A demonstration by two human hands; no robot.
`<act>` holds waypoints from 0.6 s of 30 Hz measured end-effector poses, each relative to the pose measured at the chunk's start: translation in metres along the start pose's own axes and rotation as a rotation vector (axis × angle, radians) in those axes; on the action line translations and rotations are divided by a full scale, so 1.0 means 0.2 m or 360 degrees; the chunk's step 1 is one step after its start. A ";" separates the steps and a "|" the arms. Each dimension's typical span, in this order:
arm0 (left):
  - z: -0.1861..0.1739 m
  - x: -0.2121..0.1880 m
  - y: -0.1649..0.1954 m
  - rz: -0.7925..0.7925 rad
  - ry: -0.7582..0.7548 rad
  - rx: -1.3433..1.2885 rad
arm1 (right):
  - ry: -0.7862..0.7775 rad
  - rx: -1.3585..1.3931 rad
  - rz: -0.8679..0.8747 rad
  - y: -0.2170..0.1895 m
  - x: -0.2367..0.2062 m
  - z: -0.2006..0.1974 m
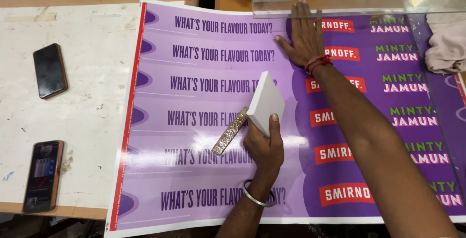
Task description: The person applies a clear adhesive film over a large purple Smirnoff Minty Jamun poster using a white squeegee to smooth out bubbles. They work across the surface, occasionally lifting the film to adjust alignment, while a coworker assists by holding the film taut.
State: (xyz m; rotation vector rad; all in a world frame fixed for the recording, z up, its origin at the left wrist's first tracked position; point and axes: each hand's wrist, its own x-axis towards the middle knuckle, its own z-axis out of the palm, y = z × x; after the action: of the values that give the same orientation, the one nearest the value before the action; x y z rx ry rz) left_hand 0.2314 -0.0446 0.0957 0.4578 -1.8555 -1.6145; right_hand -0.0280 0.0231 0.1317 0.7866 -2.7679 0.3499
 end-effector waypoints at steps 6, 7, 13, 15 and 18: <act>0.04 -0.02 -0.02 0.0153 -0.0003 0.0063 | 0.0106 -0.0048 -0.0062 0.06 0.03 0.05; 0.06 -0.03 -0.02 0.0122 -0.0007 0.0055 | 0.0092 -0.0049 -0.0082 0.08 0.04 0.06; 0.17 0.02 -0.05 -0.0013 -0.0041 0.0059 | 0.0086 -0.0011 -0.0124 0.18 0.25 0.12; 0.19 0.05 -0.07 0.0013 -0.0048 0.0077 | 0.0084 0.0038 -0.0123 0.19 0.34 0.13; 0.22 0.08 -0.08 0.0111 -0.0072 0.0034 | 0.0242 -0.0046 -0.0198 0.21 0.45 0.15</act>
State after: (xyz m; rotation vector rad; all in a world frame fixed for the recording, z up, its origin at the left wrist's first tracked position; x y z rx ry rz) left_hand 0.1885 -0.0257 0.0811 0.3645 -1.9030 -1.5723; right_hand -0.1298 0.0055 0.1237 0.8816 -2.5635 0.3307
